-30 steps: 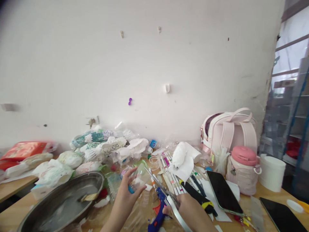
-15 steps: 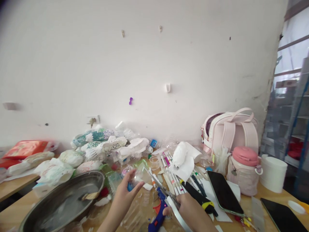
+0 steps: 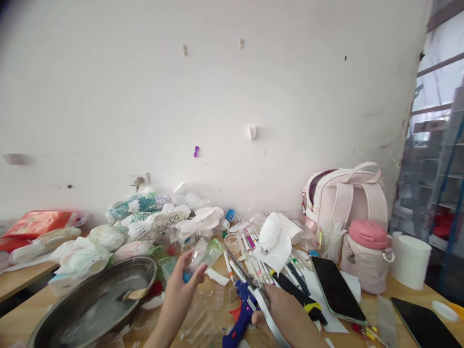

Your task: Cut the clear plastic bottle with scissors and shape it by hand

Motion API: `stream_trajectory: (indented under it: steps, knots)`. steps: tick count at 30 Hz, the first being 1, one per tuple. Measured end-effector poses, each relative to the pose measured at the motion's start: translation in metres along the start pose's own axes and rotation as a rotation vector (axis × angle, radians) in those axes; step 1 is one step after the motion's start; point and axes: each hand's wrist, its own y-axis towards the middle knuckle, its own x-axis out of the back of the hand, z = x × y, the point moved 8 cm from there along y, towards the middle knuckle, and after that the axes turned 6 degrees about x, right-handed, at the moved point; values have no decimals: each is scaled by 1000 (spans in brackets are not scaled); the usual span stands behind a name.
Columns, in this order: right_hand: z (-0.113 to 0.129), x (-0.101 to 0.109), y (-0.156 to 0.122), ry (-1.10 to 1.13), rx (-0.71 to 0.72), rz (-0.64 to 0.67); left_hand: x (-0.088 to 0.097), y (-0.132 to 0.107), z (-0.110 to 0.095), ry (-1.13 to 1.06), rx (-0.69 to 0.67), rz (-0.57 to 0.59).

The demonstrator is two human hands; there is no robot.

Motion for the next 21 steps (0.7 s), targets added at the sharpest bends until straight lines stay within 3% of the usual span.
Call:
stream_trajectory:
  steps: [6,14,21]
  knots:
    - [6,1,0,-207,70,-14,-1,-1,-3,13,9,22]
    - [17,12,-6,-131,17,-6,-9,-2,-3,96,18,95]
    - [19,12,-6,-230,55,1,-21,-4,-5,163,41,215]
